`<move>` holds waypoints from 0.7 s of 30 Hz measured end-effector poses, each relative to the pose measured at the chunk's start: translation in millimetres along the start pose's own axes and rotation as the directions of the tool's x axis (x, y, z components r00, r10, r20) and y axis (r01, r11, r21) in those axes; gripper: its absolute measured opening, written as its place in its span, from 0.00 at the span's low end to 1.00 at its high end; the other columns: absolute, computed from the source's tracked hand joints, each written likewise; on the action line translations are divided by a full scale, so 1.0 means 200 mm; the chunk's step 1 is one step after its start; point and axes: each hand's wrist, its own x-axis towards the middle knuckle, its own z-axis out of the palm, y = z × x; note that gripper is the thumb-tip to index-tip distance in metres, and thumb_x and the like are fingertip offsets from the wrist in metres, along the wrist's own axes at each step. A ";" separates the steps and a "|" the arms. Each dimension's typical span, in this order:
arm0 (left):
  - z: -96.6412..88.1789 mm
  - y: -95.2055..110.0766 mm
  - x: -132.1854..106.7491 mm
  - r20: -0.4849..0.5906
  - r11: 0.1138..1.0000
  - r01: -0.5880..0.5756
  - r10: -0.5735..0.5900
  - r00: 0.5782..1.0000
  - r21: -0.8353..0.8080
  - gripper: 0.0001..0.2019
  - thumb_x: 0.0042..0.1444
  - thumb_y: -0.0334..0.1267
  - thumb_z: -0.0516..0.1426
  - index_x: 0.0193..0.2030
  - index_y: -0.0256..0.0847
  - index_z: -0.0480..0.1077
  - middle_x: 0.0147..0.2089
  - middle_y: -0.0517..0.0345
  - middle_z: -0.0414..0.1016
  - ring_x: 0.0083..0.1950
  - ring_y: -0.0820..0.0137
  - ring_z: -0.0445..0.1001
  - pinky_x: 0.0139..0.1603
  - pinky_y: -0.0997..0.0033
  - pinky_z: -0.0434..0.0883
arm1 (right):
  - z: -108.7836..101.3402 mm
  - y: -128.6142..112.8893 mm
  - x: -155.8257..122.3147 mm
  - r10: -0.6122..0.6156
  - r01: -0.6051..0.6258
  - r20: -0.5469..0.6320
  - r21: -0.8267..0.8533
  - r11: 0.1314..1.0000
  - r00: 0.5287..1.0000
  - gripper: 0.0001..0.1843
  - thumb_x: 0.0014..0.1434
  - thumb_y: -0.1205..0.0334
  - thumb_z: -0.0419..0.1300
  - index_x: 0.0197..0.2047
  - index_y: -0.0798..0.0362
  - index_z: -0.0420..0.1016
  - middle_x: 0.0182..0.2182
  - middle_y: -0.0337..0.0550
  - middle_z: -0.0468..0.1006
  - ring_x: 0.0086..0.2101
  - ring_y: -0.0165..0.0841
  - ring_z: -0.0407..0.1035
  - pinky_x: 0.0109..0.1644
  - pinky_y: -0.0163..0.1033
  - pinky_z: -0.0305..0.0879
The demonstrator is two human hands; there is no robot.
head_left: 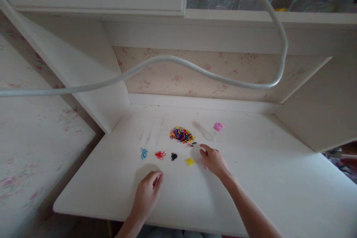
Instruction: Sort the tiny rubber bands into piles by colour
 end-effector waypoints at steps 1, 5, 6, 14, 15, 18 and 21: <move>-0.01 -0.02 -0.03 -0.009 1.000 0.014 -0.014 1.000 -0.020 0.15 0.62 0.46 0.47 0.38 0.42 0.72 0.28 0.58 0.73 0.29 0.72 0.71 0.32 0.76 0.68 | 0.00 -0.02 0.05 0.010 -0.009 0.009 -0.037 0.999 1.000 0.21 0.62 0.54 0.46 0.55 0.43 0.69 0.33 0.42 0.80 0.32 0.31 0.73 0.33 0.31 0.60; -0.02 -0.04 -0.06 -0.031 0.998 0.036 -0.038 0.999 -0.057 0.16 0.62 0.46 0.47 0.38 0.42 0.71 0.26 0.59 0.70 0.26 0.73 0.68 0.29 0.76 0.66 | 0.03 -0.06 0.17 0.014 -0.010 0.033 -0.116 0.993 0.999 0.19 0.61 0.53 0.48 0.53 0.40 0.72 0.37 0.44 0.80 0.35 0.35 0.74 0.34 0.34 0.60; -0.02 -0.04 -0.06 -0.027 0.998 0.033 -0.034 0.999 -0.059 0.16 0.62 0.46 0.47 0.37 0.42 0.71 0.26 0.59 0.70 0.26 0.73 0.68 0.29 0.76 0.65 | 0.04 -0.06 0.18 0.008 -0.003 0.040 -0.132 0.991 0.999 0.18 0.62 0.53 0.48 0.51 0.39 0.73 0.37 0.43 0.80 0.36 0.35 0.74 0.34 0.34 0.60; -0.02 -0.01 -0.03 0.048 0.999 0.002 0.000 0.999 -0.051 0.13 0.62 0.42 0.48 0.34 0.43 0.71 0.27 0.60 0.70 0.28 0.74 0.68 0.31 0.78 0.65 | 0.01 -0.09 0.15 -0.005 0.009 0.019 -0.192 0.981 1.000 0.18 0.64 0.53 0.45 0.45 0.44 0.76 0.37 0.46 0.80 0.37 0.36 0.74 0.36 0.36 0.59; -0.02 -0.01 -0.03 0.053 0.999 0.004 -0.002 0.999 -0.050 0.13 0.62 0.42 0.47 0.34 0.43 0.71 0.27 0.60 0.70 0.28 0.74 0.67 0.31 0.78 0.65 | 0.00 -0.10 0.13 0.000 0.002 0.010 -0.190 0.982 1.000 0.19 0.64 0.53 0.44 0.45 0.44 0.76 0.38 0.47 0.80 0.37 0.36 0.73 0.36 0.35 0.59; -0.02 -0.01 -0.03 0.065 0.998 0.011 -0.007 0.998 -0.058 0.13 0.62 0.43 0.48 0.34 0.43 0.70 0.28 0.60 0.69 0.28 0.74 0.68 0.31 0.78 0.65 | 0.01 -0.13 0.04 -0.006 0.003 -0.018 -0.162 0.987 1.000 0.21 0.65 0.51 0.42 0.46 0.42 0.74 0.38 0.44 0.80 0.37 0.36 0.74 0.34 0.35 0.58; -0.02 0.00 -0.03 0.067 0.998 0.004 0.000 0.998 -0.059 0.12 0.62 0.42 0.48 0.34 0.43 0.70 0.28 0.60 0.69 0.28 0.74 0.68 0.31 0.78 0.64 | 0.06 -0.22 -0.06 -0.062 0.061 -0.006 -0.071 0.996 0.998 0.19 0.65 0.50 0.44 0.46 0.39 0.74 0.36 0.41 0.80 0.36 0.34 0.74 0.33 0.33 0.57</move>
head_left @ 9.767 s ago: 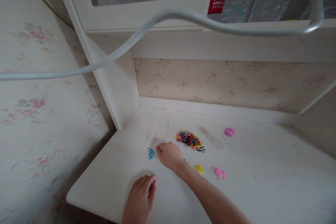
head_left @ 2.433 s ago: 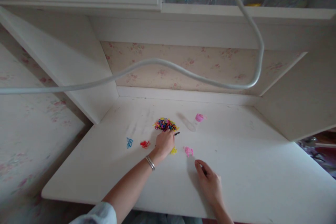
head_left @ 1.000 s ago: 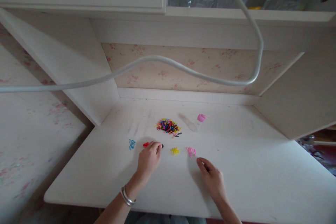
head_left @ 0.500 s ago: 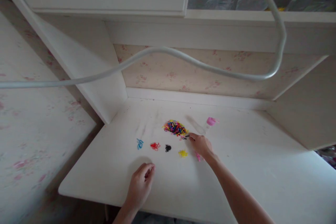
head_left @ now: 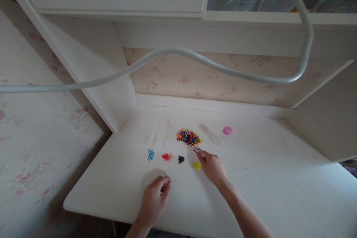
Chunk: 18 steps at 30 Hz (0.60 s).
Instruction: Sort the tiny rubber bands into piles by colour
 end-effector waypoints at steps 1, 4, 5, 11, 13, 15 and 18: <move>0.00 0.00 0.00 0.003 1.000 -0.003 0.003 1.000 0.002 0.12 0.62 0.42 0.48 0.35 0.43 0.70 0.27 0.61 0.69 0.28 0.74 0.68 0.30 0.78 0.64 | 0.02 -0.04 -0.02 -0.024 0.023 0.014 0.026 0.999 1.000 0.18 0.64 0.51 0.44 0.45 0.40 0.75 0.35 0.40 0.81 0.35 0.34 0.74 0.33 0.33 0.57; 0.00 -0.01 0.00 0.014 1.000 -0.014 0.014 1.000 0.003 0.12 0.62 0.42 0.48 0.35 0.43 0.70 0.27 0.61 0.69 0.27 0.75 0.67 0.29 0.79 0.63 | 0.06 -0.16 -0.06 -0.081 0.080 0.048 0.034 0.996 0.996 0.19 0.64 0.51 0.44 0.43 0.41 0.76 0.35 0.40 0.81 0.35 0.34 0.74 0.33 0.32 0.57; 0.00 -0.01 0.00 0.014 1.000 -0.019 0.019 1.000 0.002 0.12 0.62 0.41 0.48 0.35 0.43 0.70 0.27 0.61 0.69 0.28 0.75 0.68 0.29 0.79 0.64 | 0.07 -0.19 -0.06 -0.090 0.089 0.054 0.025 0.996 0.994 0.19 0.64 0.51 0.44 0.43 0.42 0.76 0.36 0.41 0.81 0.35 0.34 0.74 0.33 0.32 0.57; 0.01 -0.03 -0.01 -0.013 0.998 -0.063 0.063 0.998 0.016 0.11 0.62 0.39 0.48 0.35 0.42 0.70 0.28 0.61 0.70 0.28 0.76 0.69 0.30 0.80 0.64 | 0.08 -0.26 -0.04 -0.097 0.097 0.063 -0.002 0.995 0.993 0.17 0.62 0.51 0.48 0.39 0.43 0.78 0.35 0.42 0.81 0.34 0.36 0.74 0.33 0.34 0.59; 0.02 -0.03 -0.01 -0.012 0.998 -0.064 0.064 0.998 0.027 0.11 0.62 0.39 0.48 0.35 0.42 0.70 0.28 0.61 0.70 0.28 0.76 0.68 0.30 0.80 0.64 | 0.07 -0.23 -0.05 -0.096 0.096 0.046 0.007 0.995 0.994 0.17 0.62 0.51 0.48 0.40 0.42 0.77 0.35 0.41 0.81 0.34 0.36 0.74 0.34 0.34 0.59; 0.02 -0.03 -0.01 -0.016 0.997 -0.063 0.063 0.998 0.050 0.11 0.62 0.39 0.48 0.35 0.42 0.70 0.28 0.62 0.70 0.28 0.76 0.68 0.30 0.80 0.64 | 0.05 -0.18 -0.09 -0.098 0.098 -0.001 0.053 0.994 0.995 0.18 0.63 0.51 0.47 0.40 0.42 0.77 0.34 0.41 0.81 0.34 0.35 0.74 0.34 0.33 0.59; 0.03 0.01 0.01 0.000 0.995 -0.054 0.054 0.999 0.087 0.11 0.62 0.38 0.48 0.34 0.42 0.70 0.27 0.61 0.70 0.28 0.75 0.68 0.30 0.79 0.64 | 0.03 -0.04 -0.16 -0.042 0.064 -0.105 0.213 0.975 0.994 0.22 0.63 0.48 0.44 0.38 0.45 0.78 0.29 0.41 0.81 0.30 0.33 0.73 0.33 0.32 0.59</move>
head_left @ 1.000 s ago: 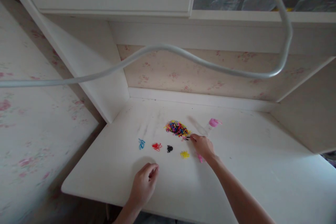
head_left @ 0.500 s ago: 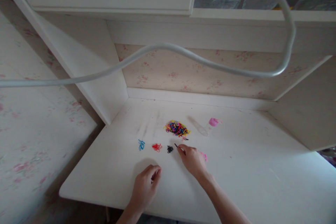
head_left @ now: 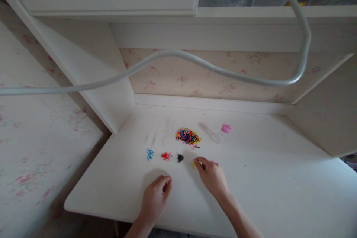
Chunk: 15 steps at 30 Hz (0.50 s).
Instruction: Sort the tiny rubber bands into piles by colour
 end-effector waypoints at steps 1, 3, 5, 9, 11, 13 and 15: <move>0.00 0.02 0.01 0.016 1.000 0.005 -0.005 1.000 0.008 0.12 0.62 0.38 0.48 0.34 0.42 0.70 0.28 0.61 0.71 0.28 0.75 0.69 0.31 0.79 0.65 | -0.02 0.06 -0.03 0.049 -0.047 -0.036 0.060 0.997 0.998 0.23 0.63 0.47 0.44 0.38 0.46 0.77 0.27 0.41 0.80 0.28 0.32 0.73 0.32 0.32 0.59; 0.02 0.09 0.06 0.055 0.999 0.011 -0.013 0.998 0.030 0.11 0.62 0.37 0.48 0.34 0.43 0.71 0.30 0.61 0.73 0.30 0.75 0.70 0.33 0.79 0.65 | -0.04 0.19 -0.10 0.180 -0.163 -0.100 0.161 0.973 0.979 0.25 0.61 0.42 0.44 0.40 0.48 0.77 0.24 0.40 0.79 0.24 0.31 0.71 0.29 0.31 0.59; 0.04 0.17 0.14 0.083 0.997 -0.001 -0.006 0.997 0.077 0.11 0.61 0.37 0.48 0.35 0.44 0.71 0.33 0.61 0.75 0.32 0.74 0.72 0.35 0.78 0.65 | -0.04 0.32 -0.17 0.288 -0.259 -0.128 0.207 0.943 0.949 0.28 0.59 0.39 0.45 0.39 0.49 0.77 0.23 0.40 0.78 0.23 0.31 0.70 0.27 0.32 0.59; 0.12 0.33 0.34 0.140 0.972 -0.062 0.031 0.990 0.226 0.10 0.61 0.38 0.49 0.39 0.46 0.72 0.37 0.60 0.77 0.36 0.73 0.74 0.38 0.76 0.66 | -0.02 0.49 -0.29 0.380 -0.342 -0.136 0.241 0.908 0.915 0.28 0.57 0.38 0.46 0.40 0.49 0.76 0.25 0.40 0.79 0.26 0.32 0.72 0.30 0.31 0.60; 0.18 0.38 0.45 0.173 0.942 -0.088 0.033 0.984 0.325 0.11 0.62 0.39 0.48 0.40 0.46 0.71 0.39 0.60 0.77 0.40 0.71 0.75 0.41 0.75 0.67 | -0.01 0.50 -0.31 0.360 -0.323 -0.128 0.242 0.915 0.924 0.27 0.58 0.38 0.46 0.40 0.49 0.76 0.25 0.40 0.79 0.26 0.32 0.71 0.30 0.31 0.60; 0.23 0.41 0.54 0.195 0.913 -0.094 0.016 0.981 0.396 0.11 0.62 0.40 0.48 0.42 0.46 0.71 0.42 0.58 0.76 0.42 0.70 0.75 0.42 0.73 0.67 | -0.01 0.49 -0.31 0.329 -0.296 -0.117 0.234 0.926 0.937 0.26 0.58 0.39 0.46 0.40 0.48 0.76 0.25 0.40 0.78 0.26 0.32 0.71 0.30 0.32 0.59; 0.28 0.42 0.60 0.203 0.899 -0.090 0.001 0.979 0.429 0.12 0.62 0.40 0.48 0.46 0.45 0.70 0.45 0.55 0.75 0.43 0.68 0.75 0.42 0.71 0.68 | -0.01 0.48 -0.30 0.314 -0.283 -0.110 0.229 0.931 0.943 0.26 0.59 0.40 0.45 0.40 0.48 0.76 0.24 0.40 0.78 0.25 0.32 0.71 0.29 0.32 0.58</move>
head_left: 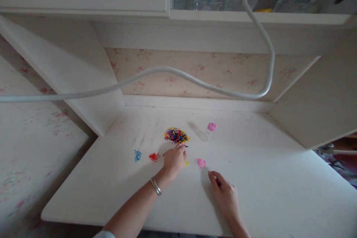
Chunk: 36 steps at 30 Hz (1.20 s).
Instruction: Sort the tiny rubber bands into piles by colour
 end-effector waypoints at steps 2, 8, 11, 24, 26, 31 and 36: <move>0.02 0.02 0.05 0.010 1.000 0.006 -0.006 1.000 0.020 0.13 0.62 0.39 0.47 0.50 0.44 0.68 0.47 0.52 0.74 0.43 0.67 0.75 0.42 0.70 0.68 | 0.00 -0.01 0.01 -0.005 0.005 0.000 0.013 1.000 1.000 0.26 0.60 0.41 0.45 0.39 0.48 0.76 0.23 0.39 0.78 0.25 0.32 0.70 0.29 0.32 0.57; 0.06 0.02 0.09 0.036 0.997 -0.003 0.001 0.999 0.074 0.15 0.64 0.39 0.43 0.47 0.42 0.68 0.46 0.49 0.72 0.43 0.66 0.75 0.41 0.68 0.69 | 0.00 0.01 0.03 0.009 -0.010 0.015 0.022 1.000 1.000 0.24 0.60 0.41 0.45 0.39 0.46 0.76 0.25 0.38 0.78 0.26 0.31 0.71 0.29 0.31 0.57; 0.07 0.02 0.10 0.044 0.996 -0.005 0.001 0.999 0.092 0.15 0.64 0.37 0.42 0.45 0.42 0.69 0.45 0.50 0.71 0.42 0.66 0.75 0.40 0.69 0.69 | 0.01 0.02 0.03 0.013 -0.013 0.016 0.006 1.000 1.000 0.24 0.60 0.41 0.45 0.39 0.46 0.76 0.24 0.37 0.78 0.26 0.31 0.71 0.29 0.31 0.57; 0.04 0.03 0.05 0.009 0.998 -0.019 0.019 1.000 0.067 0.13 0.64 0.34 0.43 0.49 0.41 0.65 0.47 0.50 0.70 0.41 0.70 0.74 0.38 0.74 0.68 | -0.02 -0.02 0.02 -0.019 0.019 -0.006 -0.015 1.000 1.000 0.26 0.59 0.41 0.45 0.38 0.47 0.78 0.23 0.39 0.79 0.24 0.30 0.71 0.28 0.30 0.58; 0.02 0.01 -0.01 -0.019 0.999 -0.008 0.009 1.000 0.042 0.14 0.66 0.36 0.41 0.50 0.43 0.65 0.47 0.52 0.70 0.43 0.71 0.74 0.38 0.75 0.67 | -0.02 -0.03 0.02 -0.020 0.020 -0.002 -0.018 1.000 1.000 0.26 0.59 0.41 0.44 0.38 0.48 0.78 0.24 0.40 0.79 0.25 0.31 0.72 0.28 0.31 0.59; -0.02 -0.11 -0.15 -0.143 0.994 0.077 -0.086 0.986 -0.072 0.12 0.65 0.35 0.44 0.41 0.43 0.69 0.42 0.56 0.73 0.43 0.72 0.73 0.41 0.76 0.66 | -0.03 -0.03 0.02 -0.015 0.015 0.015 -0.041 0.999 1.000 0.27 0.58 0.40 0.44 0.38 0.47 0.78 0.26 0.41 0.80 0.27 0.32 0.72 0.29 0.31 0.60; -0.04 -0.19 -0.21 -0.120 0.987 0.150 -0.155 0.981 -0.049 0.12 0.63 0.35 0.46 0.41 0.43 0.71 0.42 0.56 0.75 0.43 0.71 0.73 0.39 0.76 0.66 | -0.02 -0.01 0.03 0.025 -0.023 0.024 -0.062 0.998 0.999 0.27 0.58 0.39 0.44 0.39 0.46 0.78 0.26 0.40 0.80 0.27 0.33 0.72 0.29 0.32 0.60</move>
